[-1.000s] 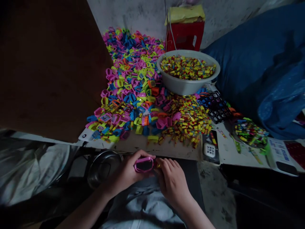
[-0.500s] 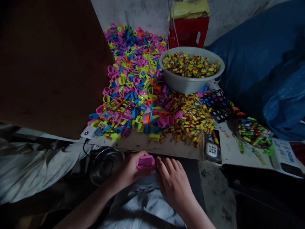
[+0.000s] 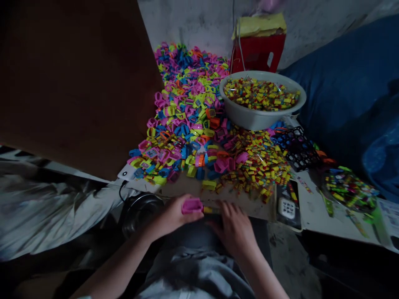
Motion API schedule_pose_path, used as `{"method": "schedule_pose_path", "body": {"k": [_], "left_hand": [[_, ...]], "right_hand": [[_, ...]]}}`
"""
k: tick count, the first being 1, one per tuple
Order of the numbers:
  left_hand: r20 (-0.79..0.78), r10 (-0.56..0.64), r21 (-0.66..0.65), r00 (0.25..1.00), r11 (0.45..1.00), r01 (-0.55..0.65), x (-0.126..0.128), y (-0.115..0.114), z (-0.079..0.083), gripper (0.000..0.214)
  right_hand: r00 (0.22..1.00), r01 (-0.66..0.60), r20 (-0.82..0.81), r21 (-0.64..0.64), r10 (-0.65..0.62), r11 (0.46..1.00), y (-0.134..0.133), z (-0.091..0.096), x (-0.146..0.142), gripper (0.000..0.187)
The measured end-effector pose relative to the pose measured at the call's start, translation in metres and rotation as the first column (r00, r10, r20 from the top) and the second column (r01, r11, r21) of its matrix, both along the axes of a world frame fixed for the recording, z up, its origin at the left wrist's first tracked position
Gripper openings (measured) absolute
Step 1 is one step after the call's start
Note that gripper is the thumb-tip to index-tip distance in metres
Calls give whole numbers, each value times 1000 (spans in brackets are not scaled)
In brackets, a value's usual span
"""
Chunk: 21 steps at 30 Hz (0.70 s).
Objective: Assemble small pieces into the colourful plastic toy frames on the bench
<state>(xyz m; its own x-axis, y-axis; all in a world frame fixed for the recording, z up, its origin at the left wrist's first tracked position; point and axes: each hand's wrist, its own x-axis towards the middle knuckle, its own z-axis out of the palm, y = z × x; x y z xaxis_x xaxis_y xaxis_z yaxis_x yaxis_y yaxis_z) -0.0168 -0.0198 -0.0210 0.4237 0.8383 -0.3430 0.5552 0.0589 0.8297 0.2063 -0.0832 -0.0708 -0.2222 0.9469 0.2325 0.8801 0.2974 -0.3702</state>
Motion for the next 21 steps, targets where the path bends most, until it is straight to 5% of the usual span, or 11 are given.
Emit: {"method": "schedule_pose_path", "body": {"k": [2, 4, 6, 8, 12, 15, 18, 21], "left_hand": [[-57, 176, 231, 983, 960, -159, -16, 26, 6, 45], [-95, 369, 482, 924, 830, -282, -38, 61, 10, 47], [-168, 541, 674, 824, 673, -304, -64, 98, 11, 52], [-235, 648, 762, 724, 586, -277, -86, 130, 11, 53], [-301, 700, 811, 648, 546, -213, -94, 147, 6, 56], [-272, 587, 844, 762, 526, -105, -66, 121, -3, 42], [-396, 335, 745, 855, 661, 86, -29, 87, -23, 31], [-535, 358, 641, 765, 762, 92, -4, 72, -46, 31]], "right_hand": [[988, 147, 48, 4, -147, 989, 12, -20, 20, 39], [971, 221, 89, 36, -223, 975, 20, -42, 38, 39], [975, 180, 127, 47, -184, 983, 23, -60, 50, 37], [974, 176, 138, 36, -179, 984, 22, -71, 54, 33], [972, 231, 38, 25, -232, 973, 14, -72, 47, 28], [927, 361, -113, 11, -358, 932, 10, -68, 41, 28], [880, 399, -254, -60, -400, 915, 9, -65, 37, 32], [893, 306, -313, -103, -323, 946, 10, -64, 32, 35]]}}
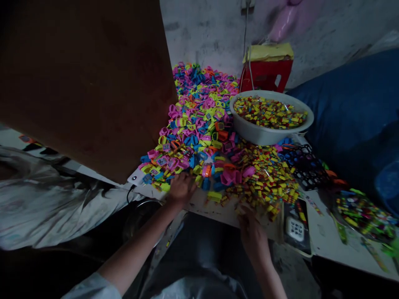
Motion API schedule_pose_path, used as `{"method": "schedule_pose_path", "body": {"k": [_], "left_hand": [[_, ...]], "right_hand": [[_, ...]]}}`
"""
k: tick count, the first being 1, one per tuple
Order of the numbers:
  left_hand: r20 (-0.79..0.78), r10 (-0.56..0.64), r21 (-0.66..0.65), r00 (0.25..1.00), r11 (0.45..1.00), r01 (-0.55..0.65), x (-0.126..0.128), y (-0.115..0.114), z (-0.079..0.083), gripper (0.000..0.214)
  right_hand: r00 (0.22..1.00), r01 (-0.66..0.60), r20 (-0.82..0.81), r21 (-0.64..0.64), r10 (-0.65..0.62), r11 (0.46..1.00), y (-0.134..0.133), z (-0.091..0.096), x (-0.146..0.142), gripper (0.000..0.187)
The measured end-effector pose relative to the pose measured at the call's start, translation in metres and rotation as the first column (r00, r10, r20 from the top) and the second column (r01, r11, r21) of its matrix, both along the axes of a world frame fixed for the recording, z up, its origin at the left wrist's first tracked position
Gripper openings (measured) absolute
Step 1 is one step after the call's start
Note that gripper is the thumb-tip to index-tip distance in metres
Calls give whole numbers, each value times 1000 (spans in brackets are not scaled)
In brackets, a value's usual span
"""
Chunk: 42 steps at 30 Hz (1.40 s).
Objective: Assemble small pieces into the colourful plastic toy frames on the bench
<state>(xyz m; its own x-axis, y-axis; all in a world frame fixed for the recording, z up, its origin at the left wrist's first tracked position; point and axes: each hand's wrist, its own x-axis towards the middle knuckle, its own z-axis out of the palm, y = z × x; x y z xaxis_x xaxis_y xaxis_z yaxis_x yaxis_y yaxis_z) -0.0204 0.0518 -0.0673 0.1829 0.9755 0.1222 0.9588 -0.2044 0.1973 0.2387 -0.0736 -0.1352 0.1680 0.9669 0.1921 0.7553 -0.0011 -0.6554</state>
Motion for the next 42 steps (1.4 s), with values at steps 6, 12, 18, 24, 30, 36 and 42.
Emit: {"method": "schedule_pose_path", "body": {"k": [6, 12, 18, 24, 30, 36, 42], "left_hand": [[-42, 74, 5, 996, 997, -74, 7, 8, -17, 32], [-54, 124, 29, 991, 992, -123, -1, 8, -18, 32], [-53, 84, 67, 995, 995, -80, 21, 1, -21, 47], [132, 14, -22, 991, 1000, -11, 35, 8, -16, 20], [548, -135, -238, 825, 921, 309, 19, -28, 17, 16], [911, 255, -408, 324, 672, 618, 29, -67, 42, 72], [760, 644, -479, -88, 645, 595, 46, -77, 37, 62]], "right_hand": [[995, -89, -48, 25, 91, 996, -4, -2, -11, 28], [986, -150, -57, 99, 157, 984, -6, 4, -25, 21], [977, -197, -60, 104, 203, 975, -5, 12, -35, 19], [978, -172, -108, 88, 181, 981, -5, 19, -41, 21], [960, -89, -251, 141, 122, 986, -5, 55, -42, 20], [926, -220, -182, 452, 331, 865, -16, 81, -57, 23], [800, -164, -508, 325, 319, 931, -43, 64, -72, 27]]}}
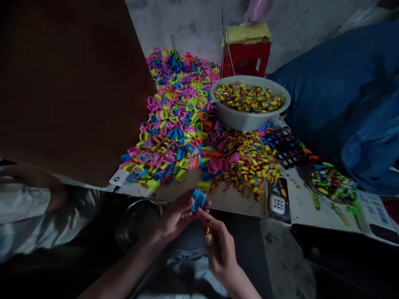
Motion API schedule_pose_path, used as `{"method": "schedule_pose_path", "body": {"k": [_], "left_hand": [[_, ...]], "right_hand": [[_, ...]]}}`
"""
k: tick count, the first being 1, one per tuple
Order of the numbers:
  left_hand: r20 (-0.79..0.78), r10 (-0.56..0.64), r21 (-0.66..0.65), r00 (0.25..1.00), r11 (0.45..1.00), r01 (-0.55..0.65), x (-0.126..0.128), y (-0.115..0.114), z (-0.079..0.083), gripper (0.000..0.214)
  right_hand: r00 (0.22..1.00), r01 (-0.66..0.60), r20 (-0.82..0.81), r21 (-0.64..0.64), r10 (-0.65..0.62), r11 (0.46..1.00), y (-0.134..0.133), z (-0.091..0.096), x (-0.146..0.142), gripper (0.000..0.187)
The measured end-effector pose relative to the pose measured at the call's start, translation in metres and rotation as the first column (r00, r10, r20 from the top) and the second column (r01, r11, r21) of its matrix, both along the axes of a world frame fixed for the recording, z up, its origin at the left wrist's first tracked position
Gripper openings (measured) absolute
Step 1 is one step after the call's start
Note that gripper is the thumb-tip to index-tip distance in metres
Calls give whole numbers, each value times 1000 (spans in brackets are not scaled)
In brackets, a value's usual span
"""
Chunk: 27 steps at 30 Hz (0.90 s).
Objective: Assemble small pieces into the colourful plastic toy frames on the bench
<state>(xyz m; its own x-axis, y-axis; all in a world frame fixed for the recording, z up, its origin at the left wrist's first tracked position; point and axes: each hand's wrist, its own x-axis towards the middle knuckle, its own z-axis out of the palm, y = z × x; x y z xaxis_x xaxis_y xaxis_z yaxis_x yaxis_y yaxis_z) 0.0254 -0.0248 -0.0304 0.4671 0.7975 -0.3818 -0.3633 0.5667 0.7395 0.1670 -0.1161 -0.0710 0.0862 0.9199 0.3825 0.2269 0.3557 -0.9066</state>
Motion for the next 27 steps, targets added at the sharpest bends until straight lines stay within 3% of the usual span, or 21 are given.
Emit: {"method": "schedule_pose_path", "body": {"k": [2, 4, 9, 13, 15, 19, 23, 27], "left_hand": [[-47, 14, 43, 999, 999, -12, 3, -3, 3, 60], [-191, 23, 191, 981, 982, 14, 3, -5, 7, 57], [-571, 89, 484, 816, 840, 246, -3, -7, 18, 48], [-627, 189, 618, 756, 712, 334, -5, -8, 24, 45], [-626, 225, 649, 747, 681, 339, -5, -9, 25, 43], [-616, 168, 612, 769, 718, 333, -6, -11, 20, 42], [-656, 81, 535, 751, 751, 387, -9, -11, 14, 42], [-705, -3, 436, 709, 787, 437, -8, -12, 14, 47]], "right_hand": [[998, 51, 46, -6, -51, 999, 1, 4, 5, 26], [980, 152, 129, 27, -155, 988, 7, 13, 11, 23], [942, 242, 219, 76, -253, 967, 17, 28, 19, 27], [946, 249, 192, 93, -263, 964, 15, 24, 16, 27], [940, 236, 221, 126, -259, 964, 15, 24, 15, 27], [922, 142, 340, 150, -186, 978, 17, 33, 18, 24], [896, 9, 443, 67, -38, 998, 17, 41, 22, 23], [820, 19, 572, 24, -29, 1000, 16, 41, 26, 22]]}}
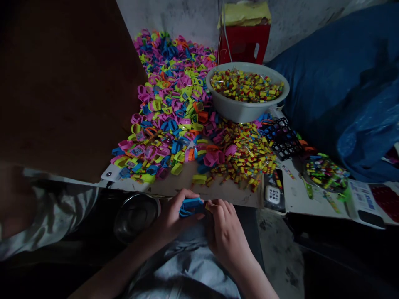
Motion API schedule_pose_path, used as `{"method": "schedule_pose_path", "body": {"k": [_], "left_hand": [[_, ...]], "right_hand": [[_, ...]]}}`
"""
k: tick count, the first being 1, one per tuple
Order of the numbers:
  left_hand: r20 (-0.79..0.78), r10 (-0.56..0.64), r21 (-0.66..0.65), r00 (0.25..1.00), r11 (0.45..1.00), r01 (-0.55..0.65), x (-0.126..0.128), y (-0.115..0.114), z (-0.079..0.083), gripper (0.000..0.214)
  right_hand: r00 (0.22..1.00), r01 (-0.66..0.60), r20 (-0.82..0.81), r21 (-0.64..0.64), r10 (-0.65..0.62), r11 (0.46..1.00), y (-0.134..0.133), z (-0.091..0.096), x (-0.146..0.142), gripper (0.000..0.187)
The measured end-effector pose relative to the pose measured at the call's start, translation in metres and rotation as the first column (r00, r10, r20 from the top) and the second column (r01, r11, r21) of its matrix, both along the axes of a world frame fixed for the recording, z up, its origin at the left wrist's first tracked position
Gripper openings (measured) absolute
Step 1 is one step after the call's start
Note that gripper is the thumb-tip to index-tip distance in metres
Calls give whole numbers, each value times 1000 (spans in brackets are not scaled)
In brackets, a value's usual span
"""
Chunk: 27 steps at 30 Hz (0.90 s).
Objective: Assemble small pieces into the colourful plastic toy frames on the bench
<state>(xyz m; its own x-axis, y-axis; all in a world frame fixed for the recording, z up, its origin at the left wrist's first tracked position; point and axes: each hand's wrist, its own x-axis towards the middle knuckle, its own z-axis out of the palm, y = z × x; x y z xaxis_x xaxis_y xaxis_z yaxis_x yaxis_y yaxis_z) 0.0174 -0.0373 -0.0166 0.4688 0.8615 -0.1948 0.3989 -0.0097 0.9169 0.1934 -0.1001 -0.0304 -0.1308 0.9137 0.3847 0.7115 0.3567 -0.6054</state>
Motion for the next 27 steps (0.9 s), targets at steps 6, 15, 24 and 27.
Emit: {"method": "schedule_pose_path", "body": {"k": [6, 15, 24, 27], "left_hand": [[-37, 9, -13, 999, 1000, -9, 3, -1, 2, 45], [7, 34, 155, 999, 987, -35, 8, -7, -6, 40], [-38, 45, 142, 998, 989, -40, 7, -8, -6, 35], [-68, 27, 69, 997, 997, -23, 7, -9, -7, 33]], "right_hand": [[1000, 25, 6, 16, -25, 1000, -2, -4, 2, 15], [984, 100, -152, 53, -91, 994, -5, -1, 1, 20], [997, 57, 44, 45, -59, 997, -7, -5, -2, 17], [982, 68, 169, 67, -78, 995, -5, -5, -2, 11]]}}
